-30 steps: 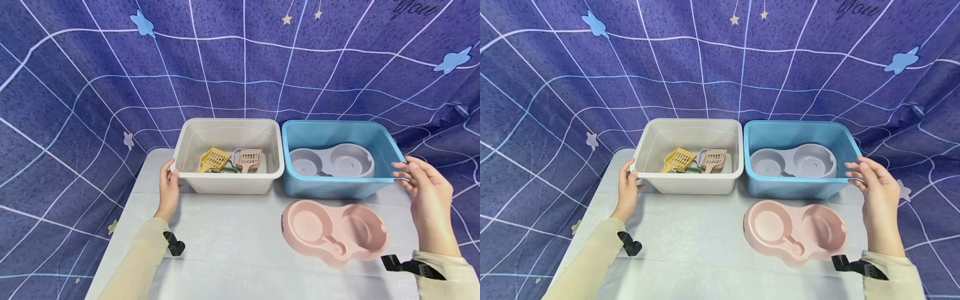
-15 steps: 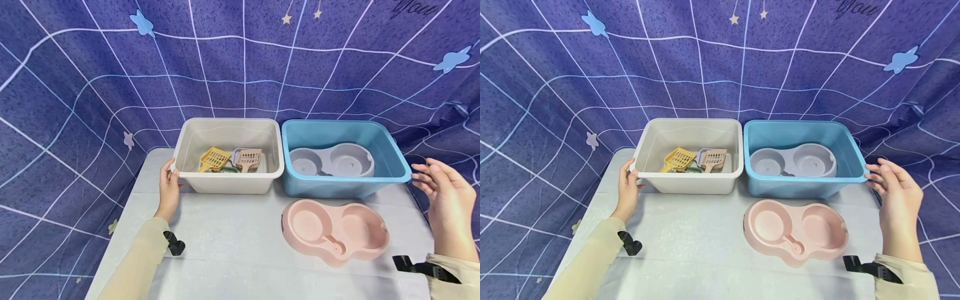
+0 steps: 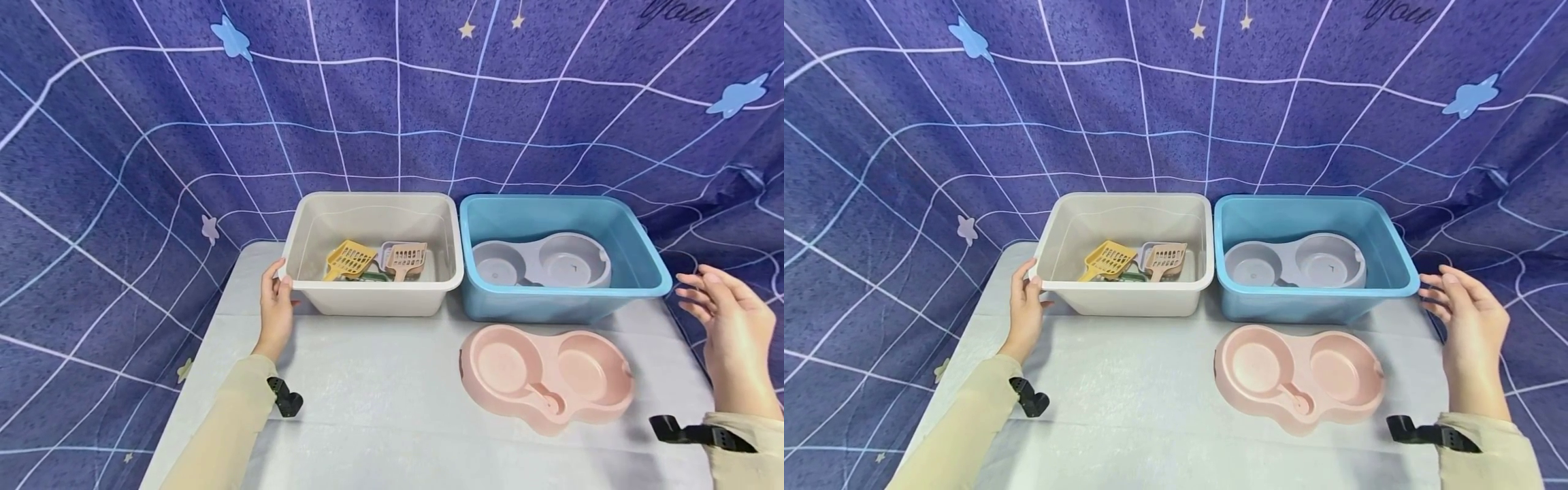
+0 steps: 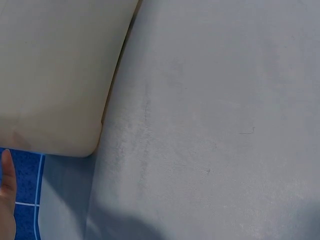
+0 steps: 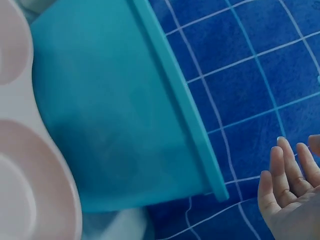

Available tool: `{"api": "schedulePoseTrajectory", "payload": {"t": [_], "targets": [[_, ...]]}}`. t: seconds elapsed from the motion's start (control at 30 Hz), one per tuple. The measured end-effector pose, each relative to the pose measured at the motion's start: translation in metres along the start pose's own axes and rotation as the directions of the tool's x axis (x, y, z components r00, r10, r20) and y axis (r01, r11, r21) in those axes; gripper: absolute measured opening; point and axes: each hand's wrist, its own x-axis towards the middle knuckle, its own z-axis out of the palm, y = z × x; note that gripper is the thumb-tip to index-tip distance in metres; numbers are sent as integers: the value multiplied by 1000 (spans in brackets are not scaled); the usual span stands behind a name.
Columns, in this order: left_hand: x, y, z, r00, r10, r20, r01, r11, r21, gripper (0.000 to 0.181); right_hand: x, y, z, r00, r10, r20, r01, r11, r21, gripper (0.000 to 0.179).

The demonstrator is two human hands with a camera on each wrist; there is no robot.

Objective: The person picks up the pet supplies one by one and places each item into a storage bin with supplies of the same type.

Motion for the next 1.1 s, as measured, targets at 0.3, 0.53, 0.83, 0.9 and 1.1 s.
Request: {"api": "schedulePoseTrajectory", "payload": {"t": [0.3, 0.53, 0.83, 0.9, 1.1], "targets": [[-1, 2, 0, 1000, -14, 6, 14, 1000, 19, 44, 8, 7, -10, 999, -17, -50, 19, 999, 40, 14], [-1, 3, 0, 1000, -9, -1, 9, 1000, 14, 44, 15, 11, -19, 998, -55, 2, 55, 997, 54, 17], [0, 0, 0, 1000, -1, -1, 1, 1000, -2, 44, 25, 17, -27, 996, -86, 21, 87, 995, -45, 22], [0, 0, 0, 1000, 0, -1, 0, 1000, -3, 44, 27, 19, -30, 996, -87, 26, 89, 992, -90, 24], [0, 1, 0, 1000, 5, -1, -5, 1000, -7, 44, 33, 25, -39, 993, -75, 95, 86, 989, -118, 28]]}}
